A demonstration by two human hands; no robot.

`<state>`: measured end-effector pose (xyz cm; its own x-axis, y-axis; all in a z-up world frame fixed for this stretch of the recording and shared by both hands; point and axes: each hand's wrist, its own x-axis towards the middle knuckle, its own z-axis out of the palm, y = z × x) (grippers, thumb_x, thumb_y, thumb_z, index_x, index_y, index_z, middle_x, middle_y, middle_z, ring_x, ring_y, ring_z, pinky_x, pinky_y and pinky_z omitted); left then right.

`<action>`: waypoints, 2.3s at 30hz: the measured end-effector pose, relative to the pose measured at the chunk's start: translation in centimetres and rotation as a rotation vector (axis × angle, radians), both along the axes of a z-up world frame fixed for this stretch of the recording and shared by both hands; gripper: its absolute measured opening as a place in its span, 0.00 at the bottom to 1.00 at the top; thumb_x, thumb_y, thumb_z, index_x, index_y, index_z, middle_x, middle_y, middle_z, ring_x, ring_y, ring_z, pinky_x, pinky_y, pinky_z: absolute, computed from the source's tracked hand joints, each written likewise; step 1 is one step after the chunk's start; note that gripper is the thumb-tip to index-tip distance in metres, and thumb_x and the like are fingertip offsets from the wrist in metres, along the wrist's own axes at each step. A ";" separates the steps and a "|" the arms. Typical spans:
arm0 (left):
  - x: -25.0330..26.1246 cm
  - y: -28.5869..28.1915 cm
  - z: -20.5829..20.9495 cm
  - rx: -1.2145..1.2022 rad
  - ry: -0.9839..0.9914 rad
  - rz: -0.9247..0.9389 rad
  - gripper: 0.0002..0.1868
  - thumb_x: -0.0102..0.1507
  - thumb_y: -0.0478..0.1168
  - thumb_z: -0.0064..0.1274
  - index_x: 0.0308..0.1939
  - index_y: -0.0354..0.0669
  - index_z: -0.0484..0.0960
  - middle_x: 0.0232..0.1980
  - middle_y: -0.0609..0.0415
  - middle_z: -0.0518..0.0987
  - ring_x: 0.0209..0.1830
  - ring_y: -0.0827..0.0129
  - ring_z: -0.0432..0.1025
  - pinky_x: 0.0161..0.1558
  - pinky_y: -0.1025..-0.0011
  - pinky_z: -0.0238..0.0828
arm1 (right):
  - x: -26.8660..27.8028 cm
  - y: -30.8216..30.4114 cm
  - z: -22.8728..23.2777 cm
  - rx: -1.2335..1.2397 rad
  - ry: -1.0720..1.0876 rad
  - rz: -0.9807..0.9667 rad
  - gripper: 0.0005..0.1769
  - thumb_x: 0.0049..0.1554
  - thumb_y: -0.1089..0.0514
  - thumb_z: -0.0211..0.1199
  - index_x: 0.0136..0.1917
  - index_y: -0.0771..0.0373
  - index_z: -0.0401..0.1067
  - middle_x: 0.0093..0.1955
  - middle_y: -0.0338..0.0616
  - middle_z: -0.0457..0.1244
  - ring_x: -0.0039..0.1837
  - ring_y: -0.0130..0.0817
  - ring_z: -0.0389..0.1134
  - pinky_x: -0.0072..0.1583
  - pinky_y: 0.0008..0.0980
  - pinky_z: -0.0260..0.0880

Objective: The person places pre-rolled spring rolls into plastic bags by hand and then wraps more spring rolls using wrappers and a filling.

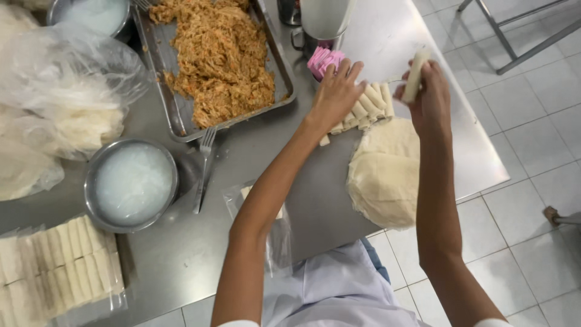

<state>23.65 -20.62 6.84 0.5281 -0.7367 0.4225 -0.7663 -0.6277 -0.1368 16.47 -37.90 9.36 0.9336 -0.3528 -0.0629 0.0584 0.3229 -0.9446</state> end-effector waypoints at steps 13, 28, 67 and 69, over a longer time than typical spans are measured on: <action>-18.6 12.8 -4.2 0.005 0.738 0.067 0.09 0.63 0.42 0.52 0.46 0.46 0.78 0.34 0.57 0.76 0.36 0.65 0.73 0.43 0.66 0.69 | -18.8 10.0 -10.8 -1.004 -0.431 0.614 0.15 0.49 0.68 0.64 0.51 0.62 0.73 0.47 0.44 0.67 0.57 0.48 0.68 0.55 0.44 0.70; -20.2 13.0 -4.5 -0.541 1.140 0.156 0.05 0.54 0.34 0.62 0.32 0.50 0.86 0.36 0.60 0.85 0.39 0.65 0.77 0.42 0.73 0.72 | -19.2 10.4 -11.3 -0.971 -0.329 0.336 0.06 0.49 0.62 0.69 0.41 0.59 0.75 0.49 0.47 0.63 0.44 0.43 0.68 0.45 0.36 0.69; -12.7 43.4 0.2 0.008 0.548 1.128 0.11 0.40 0.47 0.62 0.25 0.55 0.87 0.24 0.49 0.80 0.29 0.44 0.78 0.30 0.52 0.73 | -12.5 15.1 -6.0 -1.442 -0.347 0.489 0.17 0.52 0.56 0.68 0.56 0.57 0.72 0.43 0.39 0.65 0.41 0.36 0.69 0.42 0.33 0.70; -14.3 43.1 0.7 -0.065 0.375 1.150 0.15 0.45 0.44 0.57 0.36 0.58 0.86 0.31 0.55 0.81 0.35 0.50 0.78 0.35 0.51 0.75 | -13.4 14.6 -6.7 -1.446 -0.334 0.452 0.17 0.53 0.54 0.68 0.55 0.54 0.72 0.42 0.34 0.65 0.41 0.31 0.69 0.41 0.29 0.69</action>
